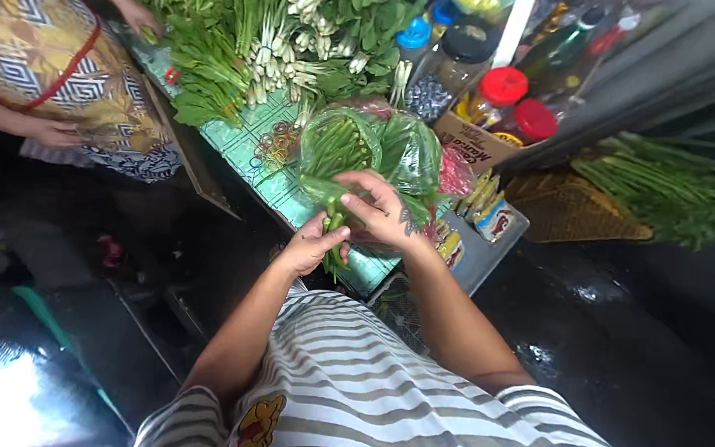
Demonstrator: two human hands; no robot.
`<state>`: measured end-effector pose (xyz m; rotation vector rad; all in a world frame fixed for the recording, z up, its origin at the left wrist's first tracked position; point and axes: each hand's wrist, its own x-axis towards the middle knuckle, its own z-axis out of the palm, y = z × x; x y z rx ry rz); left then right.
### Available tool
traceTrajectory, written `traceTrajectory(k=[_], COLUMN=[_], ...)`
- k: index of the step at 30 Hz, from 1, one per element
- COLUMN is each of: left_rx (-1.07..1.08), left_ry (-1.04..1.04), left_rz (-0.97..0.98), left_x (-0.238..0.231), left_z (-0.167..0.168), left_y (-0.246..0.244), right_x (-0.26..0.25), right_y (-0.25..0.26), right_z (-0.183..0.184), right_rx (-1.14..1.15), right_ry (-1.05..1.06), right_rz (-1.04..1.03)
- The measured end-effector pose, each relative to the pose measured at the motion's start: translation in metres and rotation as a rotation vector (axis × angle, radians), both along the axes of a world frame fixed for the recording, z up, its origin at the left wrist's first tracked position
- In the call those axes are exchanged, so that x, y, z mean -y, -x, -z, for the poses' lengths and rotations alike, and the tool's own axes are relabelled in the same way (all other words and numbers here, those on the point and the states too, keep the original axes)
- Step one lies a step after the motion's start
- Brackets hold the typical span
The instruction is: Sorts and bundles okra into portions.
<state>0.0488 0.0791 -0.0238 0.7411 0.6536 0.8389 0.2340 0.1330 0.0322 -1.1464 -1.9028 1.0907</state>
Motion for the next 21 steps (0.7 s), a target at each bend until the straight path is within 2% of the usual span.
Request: traceTrajectory(k=[3,5,10,14,17,19,21], left_rx=[-0.065,-0.093,-0.032,-0.033,-0.195,-0.309,-0.305], left_ry=[-0.04,-0.056,-0.103,-0.162,-0.32,-0.417,-0.414], left_rz=[0.117,0.184,0.273,0.374,0.363,0.25,0.132], left_x=[-0.017,-0.036,-0.069,-0.102,-0.125,-0.137,-0.145], left_z=[-0.006,-0.013,-0.003,-0.001,-0.002,-0.001,0.0], left_y=[0.006,0.015,0.031,0.042,0.046,0.041,0.032], right_x=[-0.003,-0.007,-0.013,-0.018,-0.016,-0.011,-0.004], right_y=[-0.001,0.004,0.012,0.029,0.041,0.054,0.071], right_z=[-0.006,-0.006,-0.005,-0.005,0.003,0.021,0.045], right_rx=[0.149,0.234,0.286,0.285,0.139,-0.019,-0.181], right_ry=[-0.159,-0.173,-0.031,-0.003,0.09,0.191,0.258], right_rz=[-0.122,-0.148,-0.078,-0.006,0.188,0.42,0.556])
